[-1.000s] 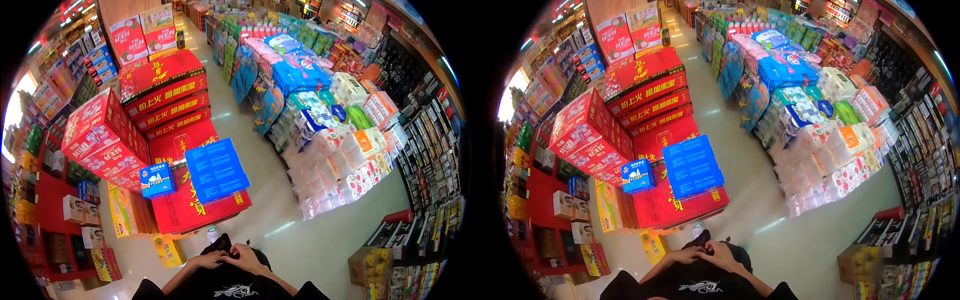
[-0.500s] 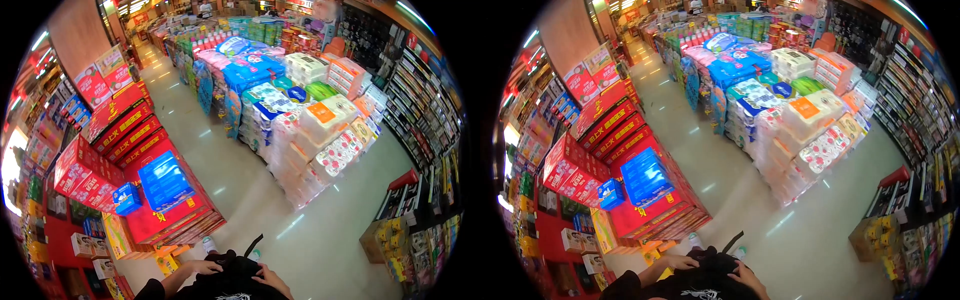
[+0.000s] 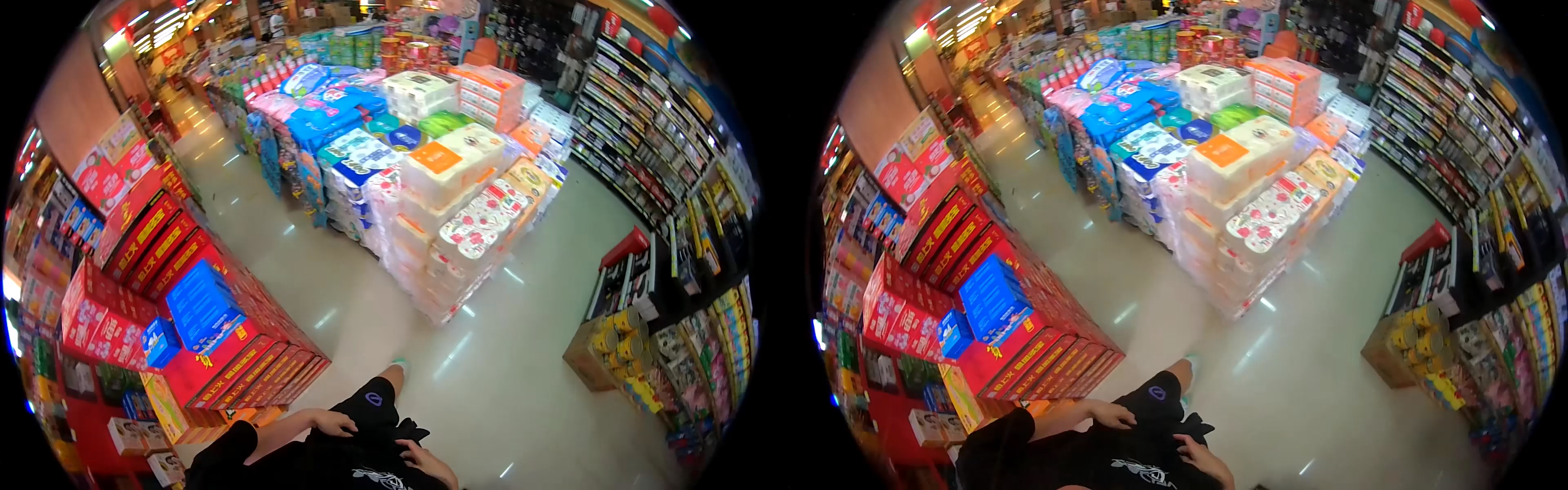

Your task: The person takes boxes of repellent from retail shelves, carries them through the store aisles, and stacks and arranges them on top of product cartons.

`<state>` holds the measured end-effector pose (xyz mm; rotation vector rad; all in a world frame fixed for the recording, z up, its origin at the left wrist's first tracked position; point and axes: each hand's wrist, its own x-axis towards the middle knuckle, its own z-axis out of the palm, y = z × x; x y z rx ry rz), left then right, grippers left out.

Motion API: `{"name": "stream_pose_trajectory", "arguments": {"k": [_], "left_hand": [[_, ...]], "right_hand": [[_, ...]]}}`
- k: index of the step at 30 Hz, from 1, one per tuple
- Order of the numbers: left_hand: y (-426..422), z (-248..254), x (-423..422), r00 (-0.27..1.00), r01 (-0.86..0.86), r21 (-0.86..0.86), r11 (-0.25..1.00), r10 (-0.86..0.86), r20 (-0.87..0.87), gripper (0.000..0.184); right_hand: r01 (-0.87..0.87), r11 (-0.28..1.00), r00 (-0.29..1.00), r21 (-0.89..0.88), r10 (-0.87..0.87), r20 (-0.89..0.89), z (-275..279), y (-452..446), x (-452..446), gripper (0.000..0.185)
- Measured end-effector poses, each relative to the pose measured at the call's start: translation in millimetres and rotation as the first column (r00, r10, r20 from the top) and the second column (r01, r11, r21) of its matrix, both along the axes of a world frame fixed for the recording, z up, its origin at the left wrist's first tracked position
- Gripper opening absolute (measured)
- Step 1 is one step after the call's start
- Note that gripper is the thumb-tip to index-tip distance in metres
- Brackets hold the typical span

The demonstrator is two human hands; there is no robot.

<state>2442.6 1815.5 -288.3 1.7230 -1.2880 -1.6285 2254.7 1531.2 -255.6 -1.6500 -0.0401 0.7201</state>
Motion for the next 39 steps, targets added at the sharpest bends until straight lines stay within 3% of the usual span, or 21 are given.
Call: {"name": "stream_pose_trajectory", "arguments": {"k": [1, 4, 5, 6, 9, 12, 14, 16, 20, 24, 27, 33, 39], "left_hand": [[-13, 8, 11, 0.998, 0.044, 0.020, 0.999, -0.043, -0.050, 0.041], [-55, 32, 44, 0.988, 0.114, 0.049, 0.992, -0.108, -0.110, 0.039], [-69, 34, 50, 0.986, 0.128, 0.056, 0.990, -0.121, -0.118, 0.039], [-78, 29, 50, 0.987, 0.033, 0.042, 0.999, -0.025, -0.161, 0.037], [-123, 12, 55, 0.990, 0.130, 0.003, 0.991, -0.130, -0.049, 0.035], [-166, 1, 52, 0.999, 0.023, -0.088, 0.996, -0.019, 0.044, 0.033], [-206, 6, 52, 0.999, 0.029, -0.105, 0.994, -0.024, 0.047, 0.033], [-250, 8, 53, 0.997, 0.039, -0.154, 0.987, -0.028, 0.071, 0.032], [-322, 5, 52, 0.990, -0.001, -0.231, 0.973, 0.034, 0.139, 0.030], [-386, -3, 44, 0.951, -0.083, -0.276, 0.958, 0.159, 0.266, 0.025], [-440, -12, 32, 0.962, -0.172, -0.287, 0.942, 0.224, 0.157, 0.024], [-540, -10, 17, 0.972, -0.108, -0.383, 0.917, 0.178, 0.151, 0.020], [-625, -19, -17, 0.982, 0.010, -0.435, 0.900, 0.073, 0.175, 0.018]], "right_hand": [[0.029, 0.998, 1.000, 0.063, -0.030, 0.009, 3, -5, -2, 0.060], [0.401, 0.912, 0.914, 0.085, -0.393, -0.097, -4, -8, -12, 0.057], [0.450, 0.890, 0.892, 0.080, -0.443, -0.088, -11, -10, -14, 0.057], [0.500, 0.863, 0.866, 0.073, -0.494, -0.078, -21, -14, -14, 0.057], [0.671, 0.740, 0.742, 0.040, -0.669, -0.046, -39, -22, -15, 0.057], [0.783, 0.622, 0.621, -0.005, -0.783, -0.043, -35, -41, -14, 0.053], [0.838, 0.544, 0.537, -0.051, -0.838, -0.098, -20, -58, -16, 0.049], [0.876, 0.454, 0.454, -0.164, -0.890, -0.037, 3, -85, -11, 0.042], [0.892, 0.307, 0.359, -0.332, -0.927, 0.108, 5, -136, -19, 0.025], [0.918, 0.125, 0.234, -0.375, -0.937, 0.261, -11, -184, -28, 0.015], [0.932, -0.027, 0.099, -0.362, -0.941, 0.323, -11, -215, -35, 0.014], [0.864, -0.417, -0.285, -0.283, -0.867, 0.409, -2, -255, -51, 0.012], [0.798, -0.540, -0.386, -0.267, -0.799, 0.462, -40, -307, -73, 0.012]]}}
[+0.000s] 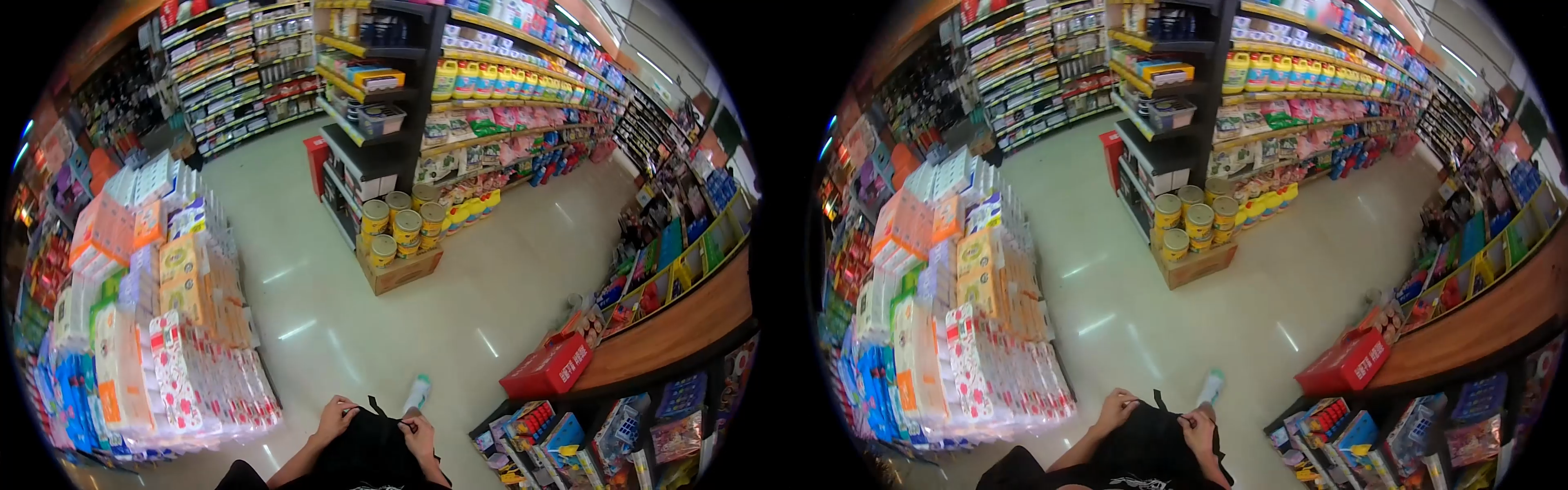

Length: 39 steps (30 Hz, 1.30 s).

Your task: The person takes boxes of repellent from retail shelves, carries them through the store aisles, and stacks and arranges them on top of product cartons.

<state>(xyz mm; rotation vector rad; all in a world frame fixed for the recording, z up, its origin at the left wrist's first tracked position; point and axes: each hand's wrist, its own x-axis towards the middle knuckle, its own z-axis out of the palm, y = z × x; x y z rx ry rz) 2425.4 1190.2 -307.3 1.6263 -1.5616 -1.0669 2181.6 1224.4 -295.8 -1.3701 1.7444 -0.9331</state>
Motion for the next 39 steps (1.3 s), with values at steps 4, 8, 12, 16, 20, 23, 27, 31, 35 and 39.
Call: {"name": "stream_pose_trajectory", "arguments": {"k": [4, 8, 12, 16, 20, 23, 27, 31, 35, 39], "left_hand": [[-54, -1, -26, 0.987, -0.034, -0.020, 0.999, 0.036, 0.155, 0.019], [-119, -8, -80, 0.985, -0.088, -0.022, 0.996, 0.091, 0.145, 0.020], [-209, -15, -145, 0.975, 0.049, -0.113, 0.992, -0.023, 0.220, 0.019], [-279, -3, -235, 0.968, 0.182, -0.125, 0.975, -0.155, 0.198, 0.019], [-320, -11, -287, 0.947, 0.297, -0.131, 0.946, -0.274, 0.170, 0.019], [-345, -18, -295, 0.929, 0.348, -0.139, 0.927, -0.321, 0.184, 0.020], [-368, -25, -312, 0.907, 0.394, -0.116, 0.912, -0.366, 0.209, 0.019], [-388, -61, -326, 0.785, 0.615, -0.049, 0.787, -0.606, 0.129, 0.016], [-439, -84, -358, 0.532, 0.845, 0.096, 0.527, -0.846, -0.035, 0.021], [-517, -99, -390, 0.508, 0.858, 0.214, 0.468, -0.837, -0.206, 0.021]], "right_hand": [[-0.004, 1.000, 0.998, -0.023, 0.005, 0.060, 4, -68, -37, 0.015], [-0.039, 0.999, 0.999, 0.005, 0.039, 0.030, 12, -134, -80, 0.019], [0.005, 0.997, 0.999, -0.074, -0.008, -0.035, 4, -188, -142, 0.022], [0.132, 0.984, 0.991, -0.122, -0.135, -0.016, 5, -223, -201, 0.026], [0.231, 0.972, 0.967, -0.051, -0.223, 0.125, 4, -247, -232, 0.030], [0.229, 0.972, 0.964, 0.045, -0.233, 0.131, -3, -261, -248, 0.023], [0.225, 0.974, 0.967, -0.021, -0.221, 0.129, -20, -285, -266, 0.022], [0.305, 0.952, 0.950, -0.037, -0.301, 0.085, -30, -313, -287, 0.024], [0.352, 0.929, 0.918, 0.117, -0.367, 0.153, -23, -354, -319, 0.033], [0.377, 0.920, 0.924, 0.103, -0.382, 0.031, -17, -420, -346, 0.050]]}}
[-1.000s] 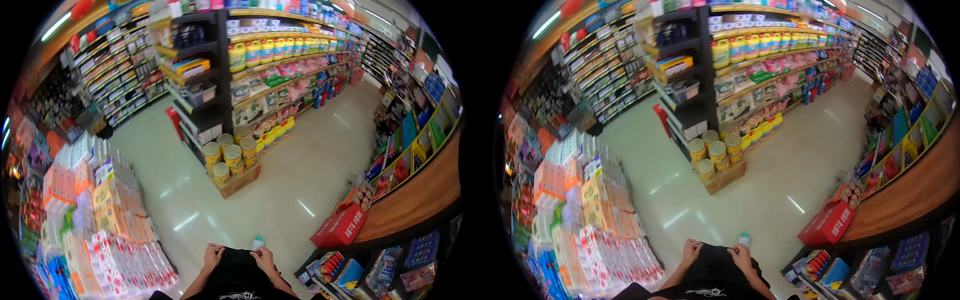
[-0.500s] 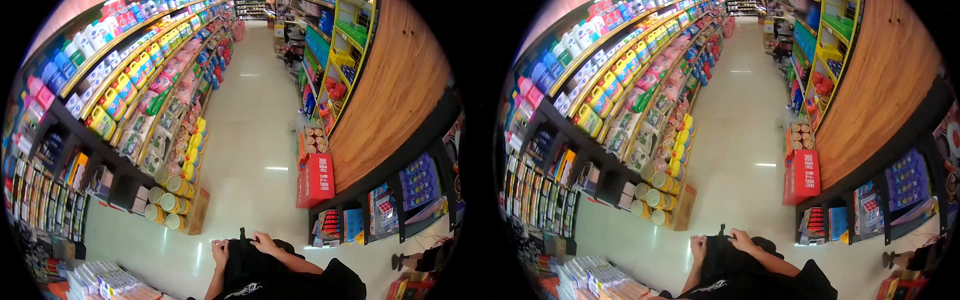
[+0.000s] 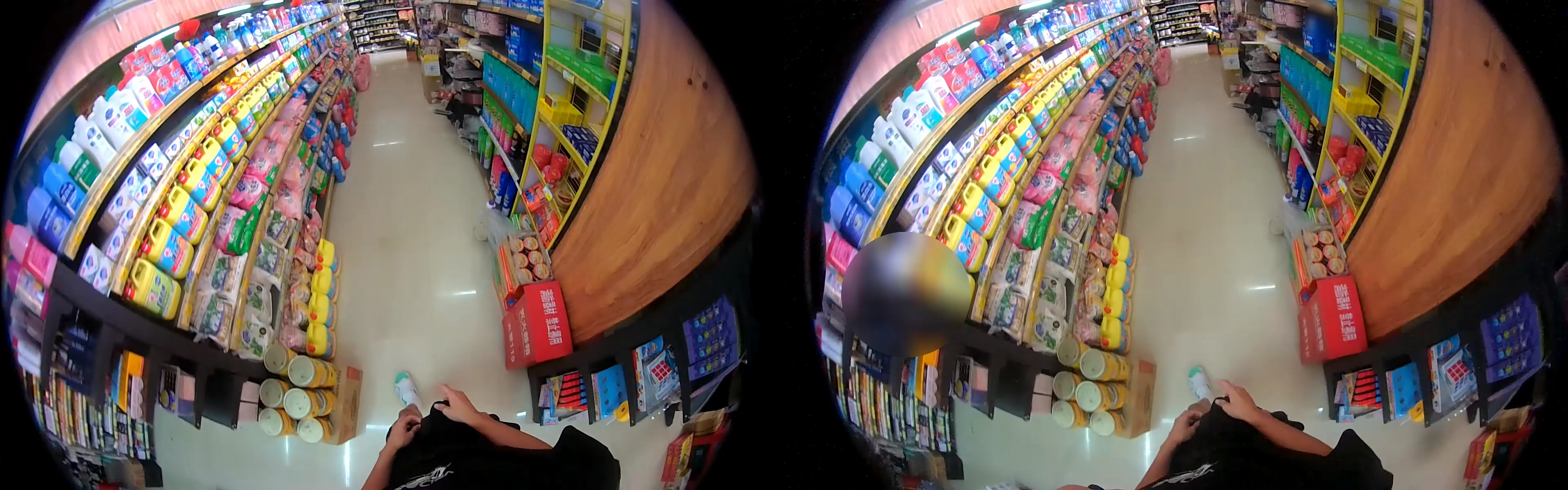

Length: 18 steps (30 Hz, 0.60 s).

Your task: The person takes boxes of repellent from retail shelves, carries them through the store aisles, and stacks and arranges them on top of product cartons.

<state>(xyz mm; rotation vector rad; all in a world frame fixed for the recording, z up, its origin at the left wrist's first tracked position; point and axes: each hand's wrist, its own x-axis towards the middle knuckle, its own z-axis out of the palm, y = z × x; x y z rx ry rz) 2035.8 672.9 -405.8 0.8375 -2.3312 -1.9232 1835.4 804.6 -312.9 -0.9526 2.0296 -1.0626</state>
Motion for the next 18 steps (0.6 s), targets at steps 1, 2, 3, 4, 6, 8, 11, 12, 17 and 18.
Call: {"name": "stream_pose_trajectory", "arguments": {"k": [1, 2, 3, 4, 6, 8, 11, 12, 17, 18], "left_hand": [[-17, 10, -8, 1.000, -0.017, 0.036, 0.999, 0.017, -0.013, 0.021], [-37, 24, -14, 1.000, -0.031, -0.058, 0.998, 0.030, -0.009, 0.021], [-59, 15, -16, 0.996, -0.083, 0.071, 0.994, 0.080, 0.035, 0.021], [-82, 7, -16, 0.989, -0.116, 0.052, 0.992, 0.110, 0.098, 0.023], [-119, 10, -13, 0.964, -0.233, 0.093, 0.968, 0.217, 0.152, 0.041], [-144, 8, -12, 0.904, -0.320, -0.016, 0.947, 0.311, 0.293, 0.046], [-168, -45, -3, 0.912, -0.135, 0.131, 0.982, 0.072, 0.403, 0.050], [-173, -49, -3, 0.907, -0.153, 0.240, 0.959, 0.040, 0.419, 0.046], [-222, -44, -47, 0.855, -0.195, 0.412, 0.890, -0.052, 0.516, 0.039], [-235, -16, -71, 0.857, -0.075, 0.307, 0.949, -0.096, 0.506, 0.041]], "right_hand": [[-0.017, 1.000, 0.999, 0.011, 0.017, -0.030, 11, -19, -7, 0.054], [-0.039, 0.999, 0.997, 0.027, 0.040, -0.061, 19, -38, -15, 0.059], [-0.055, 0.998, 0.995, -0.003, 0.055, -0.081, 21, -59, -22, 0.059], [-0.079, 0.997, 0.992, -0.024, 0.076, -0.101, 22, -79, -29, 0.060], [-0.098, 0.990, 0.983, -0.098, 0.081, -0.167, 11, -110, -38, 0.058], [-0.113, 0.992, 0.985, -0.058, 0.104, -0.137, 15, -129, -50, 0.056], [-0.076, 0.996, 0.989, -0.044, 0.070, -0.133, 8, -145, -81, 0.053], [-0.040, 0.999, 0.994, -0.033, 0.036, -0.104, 8, -145, -91, 0.053], [-0.128, 0.926, 0.985, 0.354, 0.160, -0.061, -5, -137, -145, 0.057], [-0.168, 0.932, 0.983, 0.322, 0.182, -0.013, -9, -136, -160, 0.061]]}}
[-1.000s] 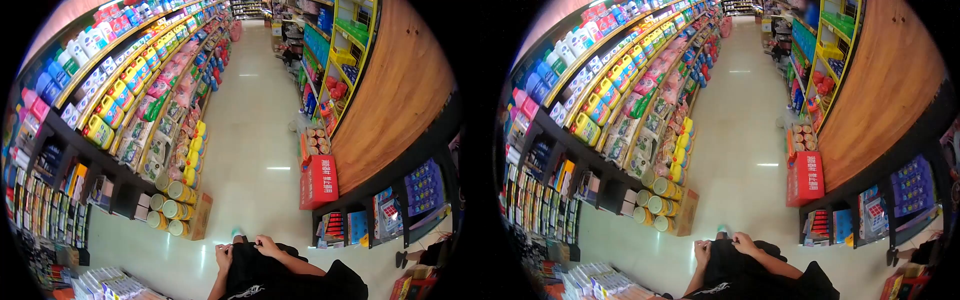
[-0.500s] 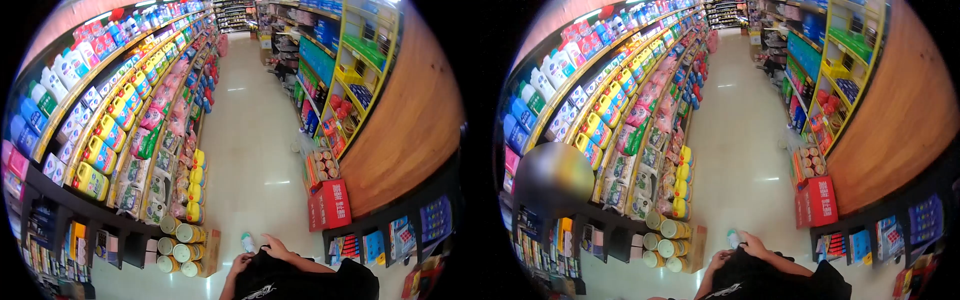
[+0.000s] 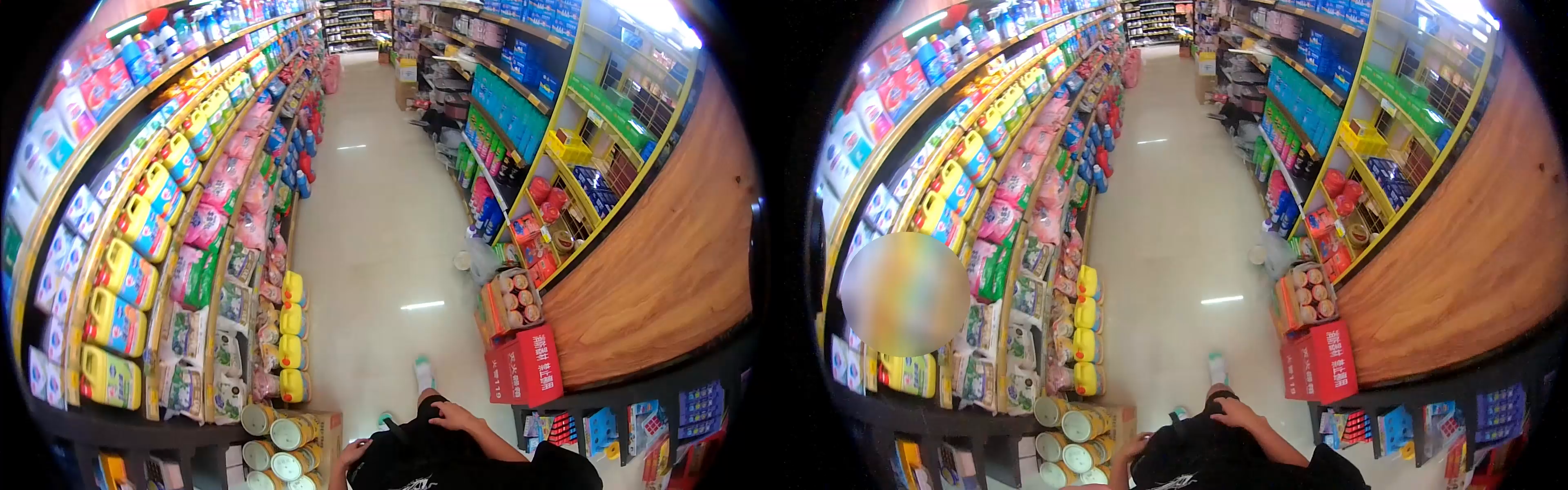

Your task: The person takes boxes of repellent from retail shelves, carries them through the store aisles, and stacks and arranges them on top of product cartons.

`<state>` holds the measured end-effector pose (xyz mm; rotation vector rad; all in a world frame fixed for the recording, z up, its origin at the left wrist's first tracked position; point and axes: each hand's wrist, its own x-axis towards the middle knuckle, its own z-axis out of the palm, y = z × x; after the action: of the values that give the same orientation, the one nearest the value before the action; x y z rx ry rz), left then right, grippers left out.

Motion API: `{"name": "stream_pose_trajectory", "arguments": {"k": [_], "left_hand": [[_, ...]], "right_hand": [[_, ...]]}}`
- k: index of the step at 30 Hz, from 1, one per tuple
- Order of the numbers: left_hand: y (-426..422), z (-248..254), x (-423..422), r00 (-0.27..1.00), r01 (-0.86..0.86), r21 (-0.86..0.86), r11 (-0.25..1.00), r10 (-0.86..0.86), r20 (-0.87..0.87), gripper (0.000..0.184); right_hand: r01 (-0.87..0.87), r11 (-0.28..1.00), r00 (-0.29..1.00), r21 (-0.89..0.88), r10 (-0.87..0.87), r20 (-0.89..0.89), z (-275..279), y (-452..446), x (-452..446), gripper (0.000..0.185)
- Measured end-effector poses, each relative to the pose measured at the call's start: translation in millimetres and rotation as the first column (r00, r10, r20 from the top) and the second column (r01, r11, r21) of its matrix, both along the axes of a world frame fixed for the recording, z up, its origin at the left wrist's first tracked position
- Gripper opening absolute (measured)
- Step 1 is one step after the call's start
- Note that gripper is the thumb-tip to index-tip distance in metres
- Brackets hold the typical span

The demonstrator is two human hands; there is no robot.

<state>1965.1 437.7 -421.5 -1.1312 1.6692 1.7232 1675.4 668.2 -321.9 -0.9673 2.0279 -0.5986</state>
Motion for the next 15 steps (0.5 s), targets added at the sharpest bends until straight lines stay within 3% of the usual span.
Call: {"name": "stream_pose_trajectory", "arguments": {"k": [3, 4, 7, 11, 13, 15], "left_hand": [[-38, 50, -81, 0.992, 0.109, -0.030, 0.994, -0.110, -0.054, 0.049], [-46, 37, -101, 0.925, 0.143, -0.033, 0.989, -0.145, -0.351, 0.046], [-73, 41, -185, 0.898, 0.403, -0.102, 0.909, -0.415, -0.149, 0.041], [-85, 82, -310, 0.853, 0.298, -0.372, 0.879, -0.420, -0.309, 0.034], [-100, 95, -370, 0.855, 0.269, -0.365, 0.892, -0.395, -0.337, 0.028], [-101, 103, -432, 0.815, 0.269, -0.374, 0.888, -0.417, -0.402, 0.025]], "right_hand": [[0.050, 0.995, 0.997, 0.082, -0.054, 0.050, -3, -10, -54, 0.063], [0.076, 0.992, 0.995, 0.096, -0.082, 0.057, 9, -18, -74, 0.068], [0.042, 0.963, 0.990, 0.266, -0.077, 0.121, -13, -25, -126, 0.072], [0.082, 0.972, 0.965, 0.220, -0.133, 0.226, -15, -36, -187, 0.087], [0.173, 0.950, 0.910, 0.261, -0.256, 0.326, 7, -38, -221, 0.090], [0.253, 0.923, 0.901, 0.289, -0.334, 0.277, -18, -35, -245, 0.090]]}}
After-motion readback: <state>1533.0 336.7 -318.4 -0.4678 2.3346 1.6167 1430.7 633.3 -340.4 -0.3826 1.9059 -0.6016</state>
